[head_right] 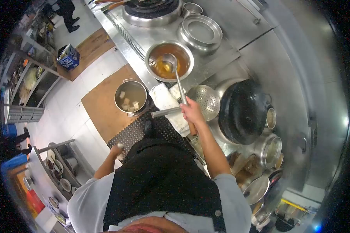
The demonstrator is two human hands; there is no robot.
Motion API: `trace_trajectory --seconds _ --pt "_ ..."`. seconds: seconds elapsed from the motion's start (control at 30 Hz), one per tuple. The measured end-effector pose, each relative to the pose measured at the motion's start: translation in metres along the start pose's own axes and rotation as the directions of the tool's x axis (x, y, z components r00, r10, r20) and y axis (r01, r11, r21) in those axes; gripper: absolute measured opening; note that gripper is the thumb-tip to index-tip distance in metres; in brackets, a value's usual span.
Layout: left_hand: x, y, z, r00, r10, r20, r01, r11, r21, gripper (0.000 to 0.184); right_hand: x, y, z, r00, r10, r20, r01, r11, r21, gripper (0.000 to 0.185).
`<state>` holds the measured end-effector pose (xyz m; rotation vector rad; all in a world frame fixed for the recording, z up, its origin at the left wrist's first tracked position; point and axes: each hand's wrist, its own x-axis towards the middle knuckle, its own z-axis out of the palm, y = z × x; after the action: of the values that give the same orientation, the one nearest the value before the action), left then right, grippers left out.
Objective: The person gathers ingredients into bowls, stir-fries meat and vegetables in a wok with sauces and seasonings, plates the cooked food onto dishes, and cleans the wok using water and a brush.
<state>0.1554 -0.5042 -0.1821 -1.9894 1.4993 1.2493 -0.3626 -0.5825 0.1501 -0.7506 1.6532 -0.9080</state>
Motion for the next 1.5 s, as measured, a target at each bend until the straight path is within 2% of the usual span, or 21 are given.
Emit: trace_trajectory --seconds 0.13,0.23,0.3,0.43,0.5,0.6,0.7,0.83,0.93,1.0,1.03,1.1,1.13,1.17,1.2,1.23,1.27,1.33,1.4,1.43,1.5 --pt "-0.008 -0.108 0.039 0.984 -0.181 0.009 0.181 0.984 -0.001 0.04 -0.014 0.005 0.0 0.999 0.015 0.043 -0.029 0.941 0.339 0.027" --pt "-0.051 -0.116 0.045 0.995 -0.054 0.078 0.045 0.993 0.113 0.046 -0.046 0.014 -0.022 0.998 -0.038 0.052 0.0 0.808 0.59 0.023" --pt "-0.077 -0.108 0.06 0.989 -0.135 -0.066 0.14 0.988 0.067 0.047 -0.075 0.027 -0.047 0.964 -0.129 0.233 -0.152 0.451 0.88 0.027" --pt "-0.096 -0.082 0.097 0.986 0.068 -0.15 -0.077 0.995 -0.059 0.048 -0.173 0.066 -0.097 0.942 -0.282 0.183 -0.093 0.303 0.949 0.043" --pt "-0.113 -0.058 0.103 0.986 0.106 -0.128 -0.095 0.992 0.087 0.046 -0.228 0.095 -0.125 0.944 -0.316 0.094 -0.005 0.269 0.963 0.043" --pt "-0.116 -0.051 0.119 0.967 0.212 -0.14 -0.177 0.958 0.225 0.043 -0.304 0.124 -0.164 0.976 -0.149 -0.158 0.21 0.473 0.855 0.038" --pt "-0.148 -0.041 0.112 0.949 0.275 -0.156 -0.237 0.946 0.222 0.041 -0.321 0.144 -0.216 0.886 -0.054 -0.461 0.14 0.978 0.154 0.019" --pt "-0.185 -0.059 0.103 0.939 0.199 -0.282 -0.168 0.977 0.13 0.033 -0.301 0.175 -0.282 0.901 0.054 -0.431 0.23 0.784 0.577 0.016" --pt "-0.18 -0.113 0.103 0.914 0.099 -0.393 -0.176 0.971 -0.163 0.04 -0.281 0.21 -0.237 0.515 -0.06 -0.855 0.43 0.881 0.197 0.055" --pt "-0.18 -0.149 0.093 0.928 -0.045 -0.369 -0.122 0.901 -0.416 0.044 -0.3 0.225 -0.189 0.455 -0.035 -0.89 0.273 0.957 0.102 0.074" --pt "-0.185 -0.171 0.086 0.9 -0.128 -0.417 -0.085 0.887 -0.455 0.044 -0.305 0.262 -0.178 0.491 -0.056 -0.869 0.19 0.981 0.044 0.07" --pt "-0.188 -0.224 0.074 0.828 -0.32 -0.46 -0.01 0.813 -0.583 0.04 -0.312 0.319 -0.154 0.423 -0.469 -0.775 -0.133 0.814 -0.565 0.069" --pt "-0.225 -0.234 0.059 0.781 -0.371 -0.502 -0.095 0.724 -0.684 0.042 -0.321 0.339 -0.14 0.438 -0.605 -0.666 -0.02 0.733 -0.68 0.072" --pt "-0.248 -0.252 0.052 0.702 -0.422 -0.573 -0.252 0.606 -0.754 0.044 -0.327 0.349 -0.129 0.517 -0.521 -0.68 -0.065 0.768 -0.637 0.078" --pt "-0.25 -0.289 0.051 0.647 -0.539 -0.539 -0.227 0.538 -0.811 0.043 -0.331 0.352 -0.116 0.578 -0.461 -0.673 -0.375 0.582 -0.721 0.082" --pt "-0.274 -0.306 0.042 0.481 -0.65 -0.588 -0.273 0.527 -0.805 0.041 -0.319 0.383 -0.123 0.529 -0.63 -0.569 -0.421 0.388 -0.82 0.084" --pt "-0.276 -0.347 0.041 0.403 -0.741 -0.538 -0.337 0.426 -0.84 0.04 -0.332 0.349 -0.111 0.646 -0.385 -0.66 -0.456 0.499 -0.737 0.082" --pt "-0.3 -0.405 0.046 0.28 -0.862 -0.422 -0.503 0.242 -0.83 0.038 -0.296 0.368 -0.136 0.654 -0.529 -0.541 -0.388 0.38 -0.84 0.079" --pt "-0.343 -0.431 0.028 0.143 -0.965 -0.22 -0.594 0.094 -0.799 0.031 -0.239 0.361 -0.156 0.511 -0.535 -0.673 0.178 0.832 -0.526 0.051" --pt "-0.359 -0.443 0.024 0.047 -0.978 -0.204 -0.741 0.102 -0.663 0.032 -0.225 0.349 -0.151 0.58 0.022 -0.814 0.07 0.995 0.076 0.036" --pt "-0.365 -0.506 0.024 0.014 -0.999 -0.034 -0.785 0.01 -0.619 0.04 -0.258 0.236 -0.028 0.546 -0.098 -0.832 -0.053 0.987 -0.152 0.032"
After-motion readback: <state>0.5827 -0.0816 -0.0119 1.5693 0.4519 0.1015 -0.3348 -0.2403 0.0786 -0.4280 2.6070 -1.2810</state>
